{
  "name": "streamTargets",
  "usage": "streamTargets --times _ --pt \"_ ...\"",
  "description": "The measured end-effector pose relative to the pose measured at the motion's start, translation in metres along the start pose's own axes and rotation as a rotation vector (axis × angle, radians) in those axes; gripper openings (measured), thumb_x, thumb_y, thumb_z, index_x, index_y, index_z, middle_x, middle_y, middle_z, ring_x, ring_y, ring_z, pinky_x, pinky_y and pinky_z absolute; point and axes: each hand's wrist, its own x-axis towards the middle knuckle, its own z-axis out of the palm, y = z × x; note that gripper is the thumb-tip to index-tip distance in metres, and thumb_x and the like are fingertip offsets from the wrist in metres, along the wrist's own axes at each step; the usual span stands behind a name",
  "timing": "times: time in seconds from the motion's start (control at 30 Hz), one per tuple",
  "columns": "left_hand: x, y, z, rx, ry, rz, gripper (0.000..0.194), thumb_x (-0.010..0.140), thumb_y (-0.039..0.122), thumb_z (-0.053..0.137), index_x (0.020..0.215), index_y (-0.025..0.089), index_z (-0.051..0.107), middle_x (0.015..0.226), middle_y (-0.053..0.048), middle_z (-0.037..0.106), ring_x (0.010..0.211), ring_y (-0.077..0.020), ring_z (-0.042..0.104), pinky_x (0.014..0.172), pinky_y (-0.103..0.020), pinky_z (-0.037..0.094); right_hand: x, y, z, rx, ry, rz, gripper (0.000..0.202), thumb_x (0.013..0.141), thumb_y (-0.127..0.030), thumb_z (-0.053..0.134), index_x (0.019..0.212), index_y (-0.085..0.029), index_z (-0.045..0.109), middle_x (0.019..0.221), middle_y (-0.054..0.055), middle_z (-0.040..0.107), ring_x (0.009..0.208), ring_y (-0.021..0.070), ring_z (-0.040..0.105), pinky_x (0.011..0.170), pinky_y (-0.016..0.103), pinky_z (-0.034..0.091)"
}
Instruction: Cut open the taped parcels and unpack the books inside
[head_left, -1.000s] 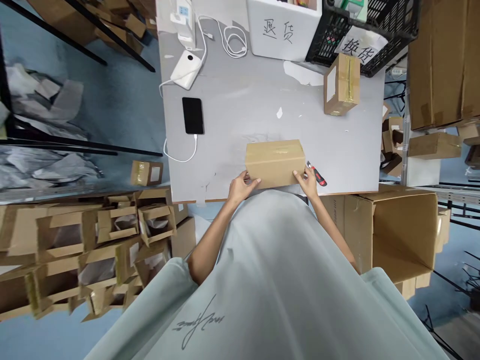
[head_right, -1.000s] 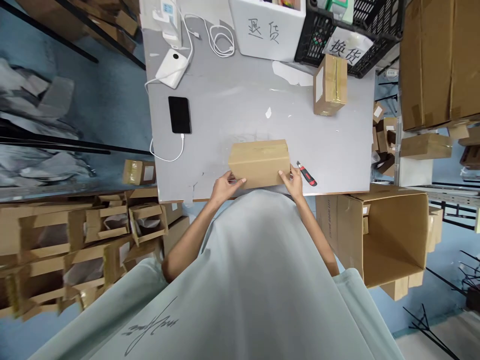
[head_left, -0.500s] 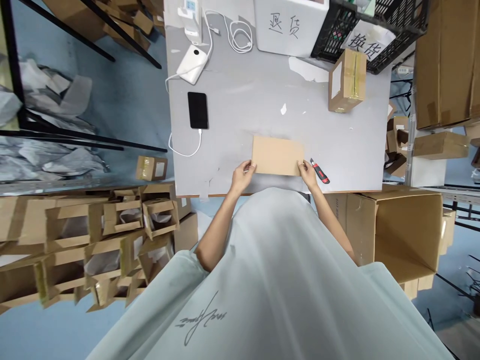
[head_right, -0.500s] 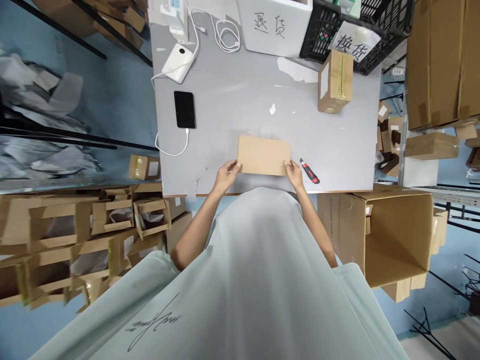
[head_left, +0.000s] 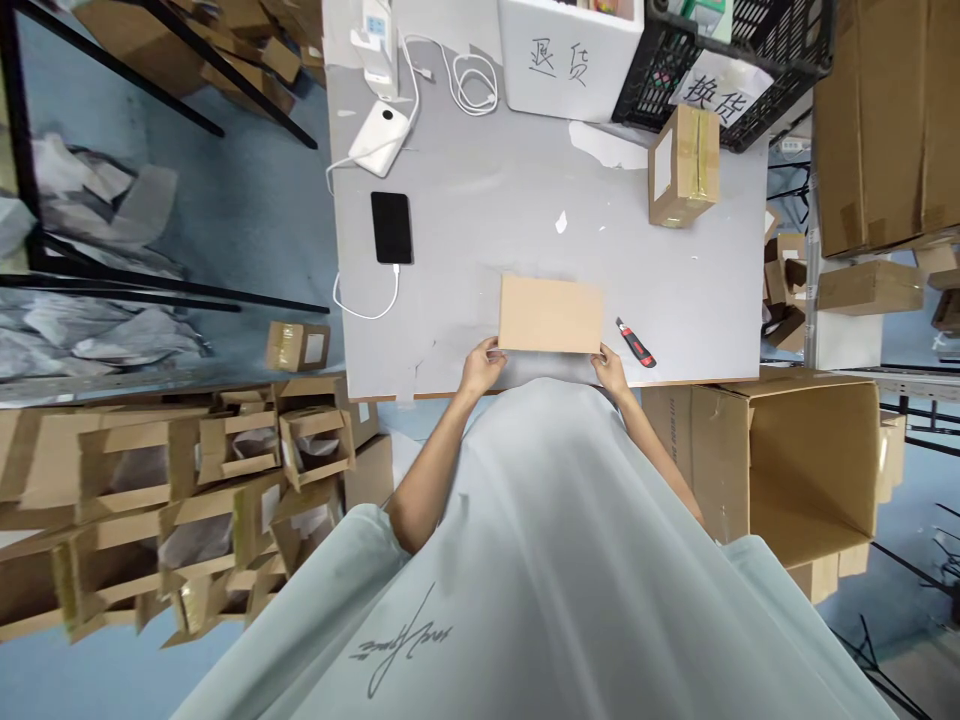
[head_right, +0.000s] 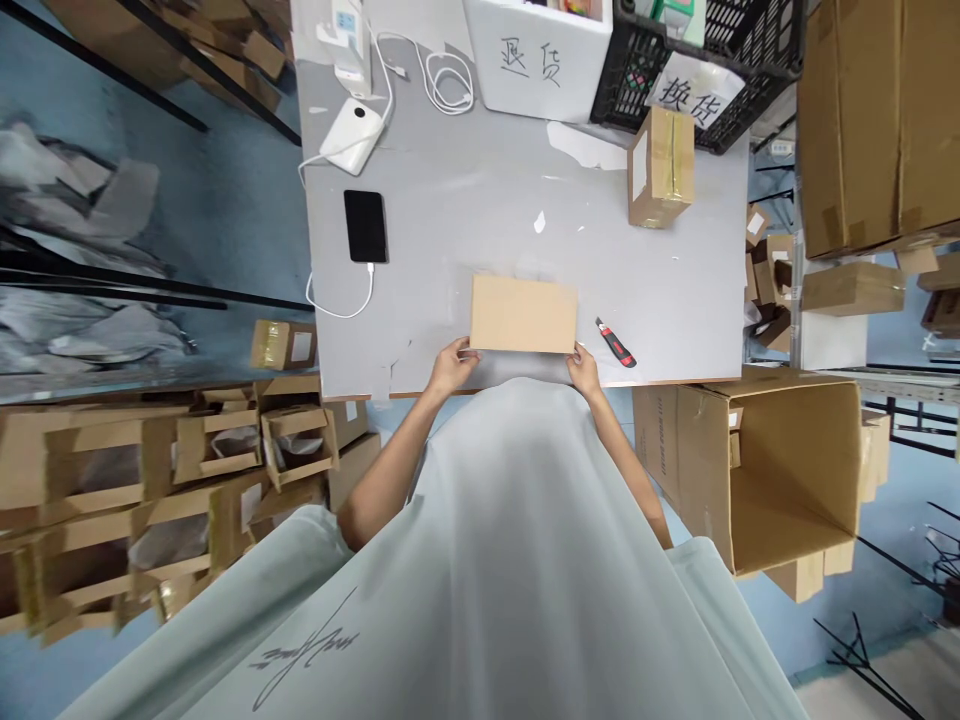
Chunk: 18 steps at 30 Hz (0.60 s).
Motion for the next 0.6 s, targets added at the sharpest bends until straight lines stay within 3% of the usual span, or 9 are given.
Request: streamTargets --times 0.27,0.43,0.6 --pt "-0.011 0.013 -0.008 0.076 0.053 0.049 0.048 0.095 0.033 0.075 0.139 0.014 0.080 0.139 -0.016 0.079 0.098 -0.0244 0.079 0.104 -0.039 0.063 -0.008 -0.018 0.001 0.004 0.094 0.060 0.057 0.093 -0.065 0.072 0.130 -0.023 0.080 0.133 0.016 0.082 0.129 0.0365 0.075 0.117 0.058 0.064" --pt "-0.015 0.031 -0.018 0.093 0.143 0.141 0.049 0.104 0.046 0.071 0.142 0.016 0.081 0.127 -0.012 0.076 0.085 -0.0205 0.074 0.097 -0.036 0.061 -0.013 -0.041 -0.010 -0.050 0.179 -0.042 0.062 0.101 -0.076 0.064 0.124 -0.022 0.082 0.122 0.018 0.078 0.121 0.0355 0.075 0.115 0.052 0.064" --pt "-0.017 0.052 -0.027 0.142 0.214 0.214 0.048 0.107 0.055 0.069 0.134 0.019 0.086 0.110 -0.008 0.076 0.086 -0.0218 0.068 0.094 -0.035 0.058 -0.009 -0.061 -0.021 -0.128 0.257 -0.090 0.062 0.107 -0.079 0.057 0.112 -0.023 0.084 0.103 0.012 0.073 0.105 0.0310 0.072 0.103 0.045 0.065"
